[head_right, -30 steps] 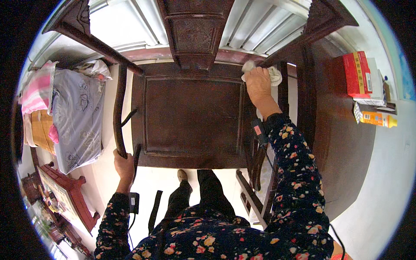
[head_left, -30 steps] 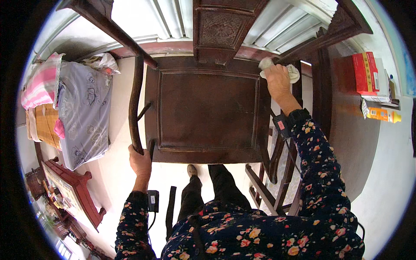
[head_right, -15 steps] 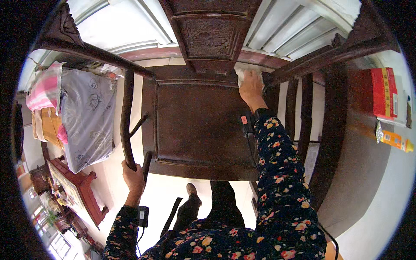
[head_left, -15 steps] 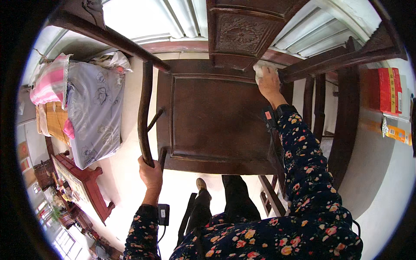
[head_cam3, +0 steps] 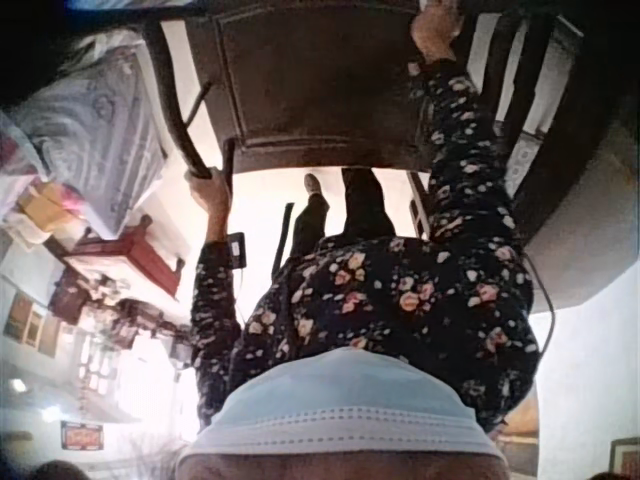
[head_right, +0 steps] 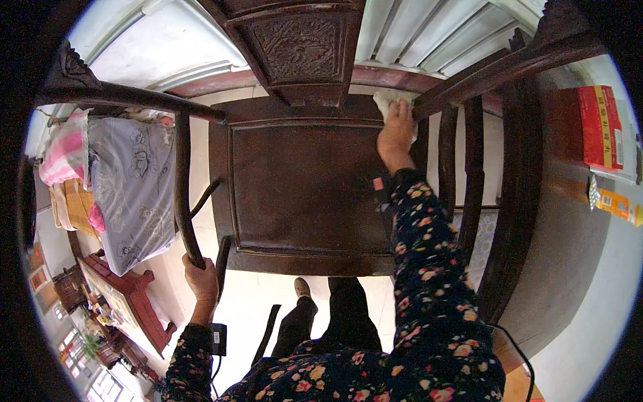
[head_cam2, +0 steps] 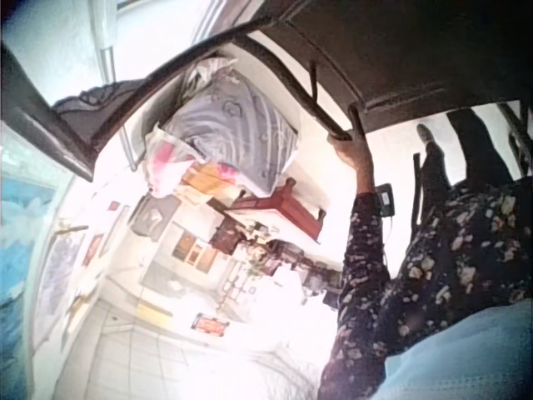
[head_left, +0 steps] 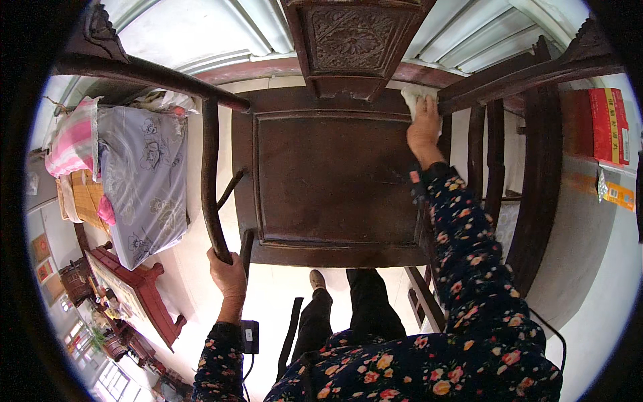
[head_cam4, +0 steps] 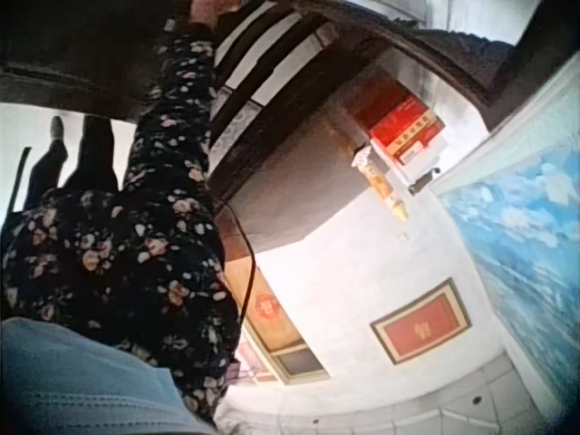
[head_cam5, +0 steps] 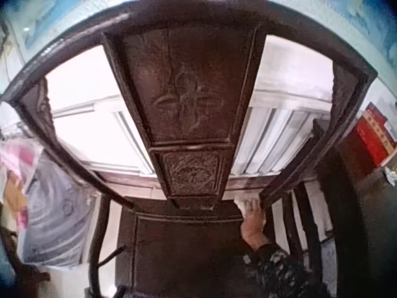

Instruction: The person wipes a wooden door with a cloth, then moves to wipe a wooden chair and a dining table. They continue wiping a sofa armrest and a glass-topped coffee table in the living room.

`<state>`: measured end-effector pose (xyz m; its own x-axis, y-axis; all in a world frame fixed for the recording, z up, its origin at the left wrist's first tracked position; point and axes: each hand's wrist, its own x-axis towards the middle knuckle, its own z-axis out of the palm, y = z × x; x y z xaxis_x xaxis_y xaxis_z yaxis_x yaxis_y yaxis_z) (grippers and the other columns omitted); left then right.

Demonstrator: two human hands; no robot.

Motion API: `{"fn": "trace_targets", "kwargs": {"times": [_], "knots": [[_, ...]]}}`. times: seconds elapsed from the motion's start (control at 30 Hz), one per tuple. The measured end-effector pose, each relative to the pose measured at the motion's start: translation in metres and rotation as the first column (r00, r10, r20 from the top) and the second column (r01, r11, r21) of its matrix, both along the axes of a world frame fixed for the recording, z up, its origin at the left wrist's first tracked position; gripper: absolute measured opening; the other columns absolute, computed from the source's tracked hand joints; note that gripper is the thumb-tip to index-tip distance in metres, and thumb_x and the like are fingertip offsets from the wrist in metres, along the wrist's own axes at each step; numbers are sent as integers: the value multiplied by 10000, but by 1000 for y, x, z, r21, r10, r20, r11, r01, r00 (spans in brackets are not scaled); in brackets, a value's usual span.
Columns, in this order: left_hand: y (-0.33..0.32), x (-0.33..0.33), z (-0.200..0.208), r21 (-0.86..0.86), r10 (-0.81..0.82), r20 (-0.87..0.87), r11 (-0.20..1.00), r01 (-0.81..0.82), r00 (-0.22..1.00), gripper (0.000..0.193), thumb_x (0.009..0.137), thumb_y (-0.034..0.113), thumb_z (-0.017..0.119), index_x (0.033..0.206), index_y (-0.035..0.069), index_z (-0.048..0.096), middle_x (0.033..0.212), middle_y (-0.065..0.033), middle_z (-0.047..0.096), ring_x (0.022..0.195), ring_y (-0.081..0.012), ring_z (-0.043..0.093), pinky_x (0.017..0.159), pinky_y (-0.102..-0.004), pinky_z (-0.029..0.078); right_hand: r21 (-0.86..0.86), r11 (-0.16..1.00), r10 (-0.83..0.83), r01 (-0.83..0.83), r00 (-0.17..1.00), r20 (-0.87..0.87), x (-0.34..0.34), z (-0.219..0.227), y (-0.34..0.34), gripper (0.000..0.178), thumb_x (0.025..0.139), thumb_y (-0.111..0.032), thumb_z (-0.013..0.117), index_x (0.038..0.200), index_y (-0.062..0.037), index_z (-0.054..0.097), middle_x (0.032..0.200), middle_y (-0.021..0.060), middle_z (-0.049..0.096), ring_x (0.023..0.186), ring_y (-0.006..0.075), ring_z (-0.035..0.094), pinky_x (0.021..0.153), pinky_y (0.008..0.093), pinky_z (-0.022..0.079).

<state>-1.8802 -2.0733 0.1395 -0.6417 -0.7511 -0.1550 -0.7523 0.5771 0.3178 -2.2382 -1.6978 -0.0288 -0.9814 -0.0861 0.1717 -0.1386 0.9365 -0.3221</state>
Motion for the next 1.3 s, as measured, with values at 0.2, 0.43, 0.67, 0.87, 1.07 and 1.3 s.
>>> {"fn": "trace_targets", "kwargs": {"times": [0.2, 0.43, 0.67, 0.87, 1.07, 1.3], "knots": [[0, -3, -1, 23, 39, 12, 999, -40, 999, 359, 803, 43, 635, 1124, -27, 492, 856, -214, 631, 771, -360, 652, 737, -429, 516, 34, 999, 20, -22, 998, 62, 50, 3, 19, 429, 852, 65, 536, 1278, 26, 514, 1350, 227, 470, 1287, 403, 420, 1059, 497, 369], [-4, 1, -2, 22, -24, -22, 999, 24, 999, 325, 812, 40, 632, 1095, -35, 491, 838, -190, 622, 765, -322, 643, 735, -389, 514, -162, 877, -414, 453, 882, 223, 46, -33, 52, 498, 910, -31, 508, 1399, -21, 414, 1490, 230, 334, 1356, 395, 337, 1134, 480, 292], [3, -6, 5, 19, -46, -38, 999, 46, 998, 325, 812, 43, 621, 1096, -37, 484, 829, -181, 619, 758, -312, 638, 728, -387, 511, -191, 872, -417, 450, 889, 189, 84, -18, 31, 565, 929, -45, 486, 1471, -58, 327, 1571, 209, 171, 1452, 396, 126, 1174, 509, 188], [3, -9, 6, 42, -64, -46, 997, 66, 997, 359, 791, 68, 610, 1104, -47, 478, 833, -246, 629, 778, -391, 644, 746, -453, 500, 56, 974, -228, 221, 927, 298, 164, 6, 13, 602, 847, 67, 539, 1427, -19, 403, 1569, 190, 204, 1448, 387, 165, 1195, 488, 157], [-2, -7, 1, 78, -103, -83, 991, 109, 991, 362, 776, 60, 622, 1083, -63, 472, 839, -252, 628, 795, -399, 648, 753, -446, 498, 3, 937, -338, 350, 902, 270, 206, -15, 50, 558, 892, 12, 489, 1441, -57, 420, 1573, 130, 245, 1436, 343, 236, 1175, 460, 249], [-2, -10, 7, 150, -187, -110, 968, 203, 976, 341, 781, 65, 641, 1044, -50, 457, 832, -233, 611, 780, -380, 644, 735, -444, 502, 283, 743, -670, 607, 675, 310, 248, -15, 31, 610, 962, -184, 471, 1520, -68, 254, 1596, 147, 149, 1474, 328, 101, 1200, 484, 137]]}}
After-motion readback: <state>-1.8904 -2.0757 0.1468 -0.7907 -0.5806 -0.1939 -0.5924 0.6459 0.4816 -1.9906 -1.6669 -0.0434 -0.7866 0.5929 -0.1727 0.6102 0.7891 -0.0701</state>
